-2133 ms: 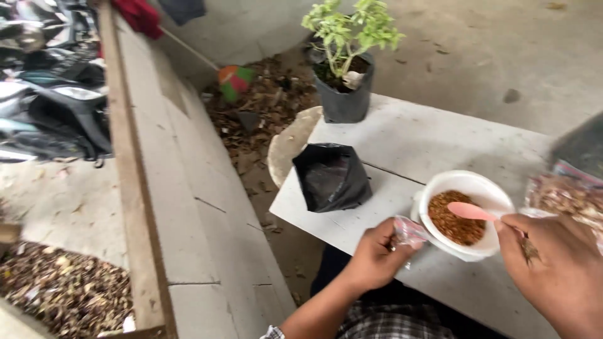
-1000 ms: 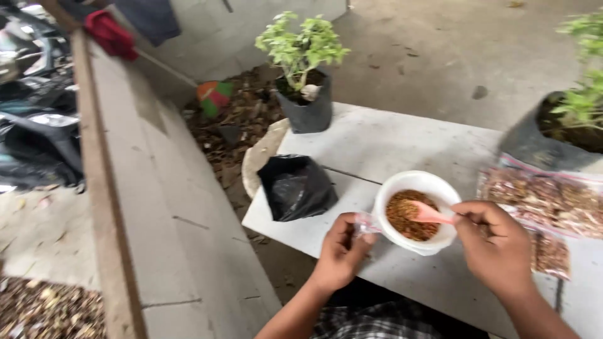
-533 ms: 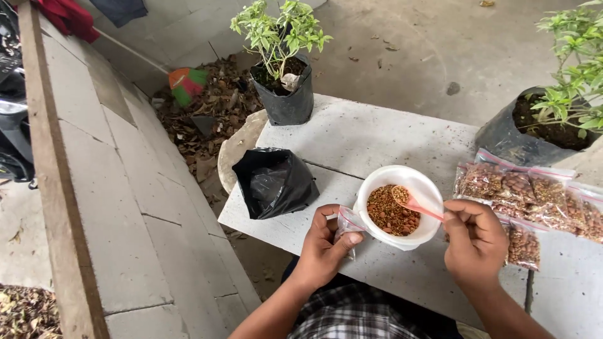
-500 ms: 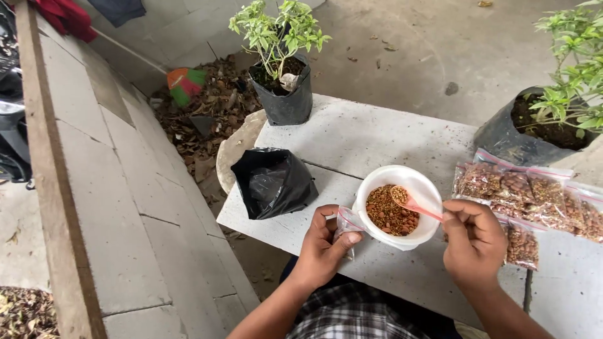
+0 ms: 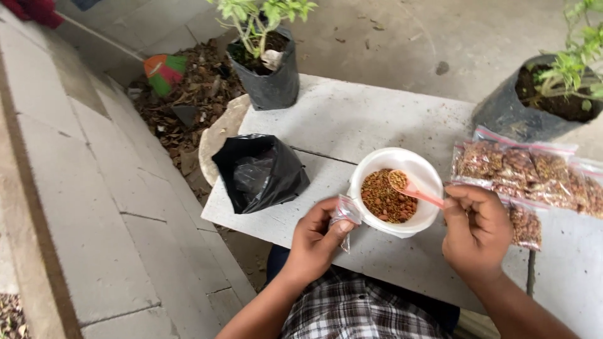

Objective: Scooping seeds from a bowl into small plastic bags and sealing them.

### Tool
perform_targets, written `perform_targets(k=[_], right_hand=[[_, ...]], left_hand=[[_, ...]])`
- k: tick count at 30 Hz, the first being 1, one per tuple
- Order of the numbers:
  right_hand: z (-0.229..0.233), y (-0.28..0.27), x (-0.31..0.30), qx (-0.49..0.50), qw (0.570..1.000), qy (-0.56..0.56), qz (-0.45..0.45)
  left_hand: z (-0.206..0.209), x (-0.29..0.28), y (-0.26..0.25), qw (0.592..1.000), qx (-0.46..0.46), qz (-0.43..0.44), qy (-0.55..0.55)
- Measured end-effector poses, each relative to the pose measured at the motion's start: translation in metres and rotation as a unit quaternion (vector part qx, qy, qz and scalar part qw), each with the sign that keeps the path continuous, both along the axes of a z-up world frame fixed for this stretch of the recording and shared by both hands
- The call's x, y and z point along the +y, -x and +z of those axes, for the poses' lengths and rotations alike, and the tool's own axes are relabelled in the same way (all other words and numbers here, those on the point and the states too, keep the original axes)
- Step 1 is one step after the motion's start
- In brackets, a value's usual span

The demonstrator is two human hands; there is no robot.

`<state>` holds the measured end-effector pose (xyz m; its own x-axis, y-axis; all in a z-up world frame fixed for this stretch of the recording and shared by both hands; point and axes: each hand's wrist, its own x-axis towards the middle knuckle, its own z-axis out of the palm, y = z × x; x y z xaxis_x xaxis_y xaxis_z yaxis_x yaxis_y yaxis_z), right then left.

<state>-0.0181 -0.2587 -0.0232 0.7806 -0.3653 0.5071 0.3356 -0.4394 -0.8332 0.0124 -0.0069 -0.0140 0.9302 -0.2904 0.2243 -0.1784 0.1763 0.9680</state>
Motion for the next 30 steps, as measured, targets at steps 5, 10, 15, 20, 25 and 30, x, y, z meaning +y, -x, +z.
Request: perform_targets(k=[5, 10, 15, 20, 25, 30], right_hand=[[-0.003, -0.001, -0.001, 0.01, 1.0, -0.007, -0.005], [0.002, -0.004, -0.009, 0.041, 0.999, -0.018, -0.02], [0.025, -0.009, -0.007, 0.125, 0.989, 0.053, -0.054], [0.039, -0.006, 0.004, 0.124, 0.991, -0.04, -0.01], [0.044, -0.002, 0.008, 0.129, 0.986, -0.098, 0.029], [0.057, -0.001, 0.015, 0.132, 0.985, -0.079, 0.084]], left_hand=[[-0.005, 0.002, 0.003, 0.991, 0.088, -0.024, 0.093], [-0.014, 0.0, 0.004, 0.995, 0.033, 0.045, 0.08], [-0.005, -0.001, 0.004, 0.997, 0.02, 0.078, 0.019], [-0.001, -0.001, 0.005, 0.998, 0.01, 0.062, -0.004], [0.002, 0.0, 0.004, 0.999, 0.006, 0.025, 0.02], [-0.004, 0.0, 0.003, 1.0, -0.012, 0.02, -0.014]])
